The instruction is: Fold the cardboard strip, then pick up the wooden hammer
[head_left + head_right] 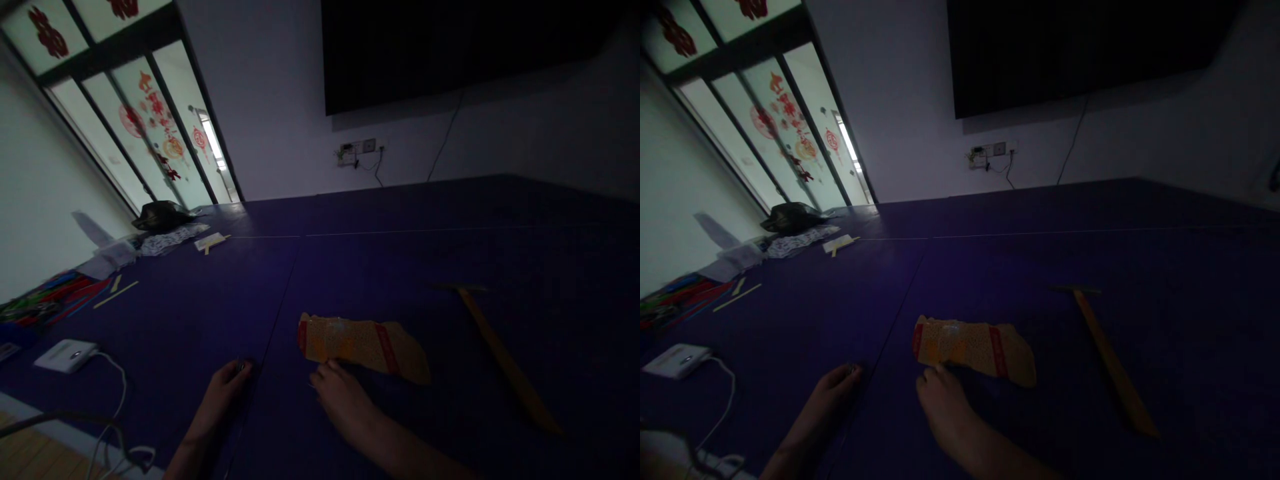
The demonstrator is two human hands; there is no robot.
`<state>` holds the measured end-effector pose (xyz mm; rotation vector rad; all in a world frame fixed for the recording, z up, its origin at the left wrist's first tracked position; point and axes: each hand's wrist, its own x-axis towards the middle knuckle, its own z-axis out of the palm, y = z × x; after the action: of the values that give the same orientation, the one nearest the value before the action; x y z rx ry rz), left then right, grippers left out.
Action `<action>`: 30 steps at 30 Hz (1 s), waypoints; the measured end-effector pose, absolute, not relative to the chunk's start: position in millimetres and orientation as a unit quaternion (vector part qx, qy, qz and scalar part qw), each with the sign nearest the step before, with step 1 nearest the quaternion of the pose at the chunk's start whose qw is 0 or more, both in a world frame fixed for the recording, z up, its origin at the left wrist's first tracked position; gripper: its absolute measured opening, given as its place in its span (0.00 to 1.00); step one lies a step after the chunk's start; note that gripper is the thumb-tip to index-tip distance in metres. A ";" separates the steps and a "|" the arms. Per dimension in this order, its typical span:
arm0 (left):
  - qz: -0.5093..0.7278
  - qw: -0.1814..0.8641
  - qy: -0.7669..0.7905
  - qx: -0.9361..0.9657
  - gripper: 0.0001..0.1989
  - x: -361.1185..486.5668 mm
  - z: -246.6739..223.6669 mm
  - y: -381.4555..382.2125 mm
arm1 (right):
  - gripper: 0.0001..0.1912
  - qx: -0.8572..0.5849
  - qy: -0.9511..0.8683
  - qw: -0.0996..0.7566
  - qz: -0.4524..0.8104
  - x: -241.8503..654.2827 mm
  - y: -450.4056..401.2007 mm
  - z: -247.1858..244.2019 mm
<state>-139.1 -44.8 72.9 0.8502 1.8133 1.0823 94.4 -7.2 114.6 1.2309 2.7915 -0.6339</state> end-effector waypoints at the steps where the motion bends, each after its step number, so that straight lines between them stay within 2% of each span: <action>1: 0.429 0.425 0.716 0.350 0.21 -138.6 73.7 -45.2 | 0.16 0.404 0.893 0.022 -0.195 90.0 -3.4 105.5; 6: 0.423 0.393 0.712 0.399 0.16 -141.5 74.3 -46.9 | 0.19 0.460 0.865 0.046 -0.193 80.8 0.9 87.2; 11: 0.399 0.329 0.714 0.471 0.09 -151.9 71.9 -45.6 | 0.13 0.470 0.855 0.020 -0.218 58.7 -9.8 90.3; 15: 0.381 0.270 0.729 0.500 0.14 -158.7 68.1 -43.4 | 0.13 0.477 0.829 -0.036 -0.289 20.6 -20.7 92.5; 20: 0.383 0.256 0.737 0.495 0.16 -159.0 69.3 -44.1 | 0.16 0.471 0.835 -0.011 -0.284 -17.2 -20.6 95.7; 23: 0.313 0.235 0.765 0.512 0.12 -155.9 73.4 -44.8 | 0.18 0.474 0.833 0.018 -0.284 -26.0 -14.5 94.1; 27: 0.144 0.181 0.804 0.548 0.17 -152.5 77.6 -42.7 | 0.19 0.497 0.824 0.029 -0.270 -26.8 -9.9 89.9; 30: 0.065 0.139 0.816 0.558 0.18 -151.6 78.7 -40.7 | 0.21 0.510 0.819 0.022 -0.262 -24.5 -9.1 87.7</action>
<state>-151.6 -40.7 78.7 1.6126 2.3577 0.1874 -24.5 -9.1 87.7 1.5811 2.5362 -0.8126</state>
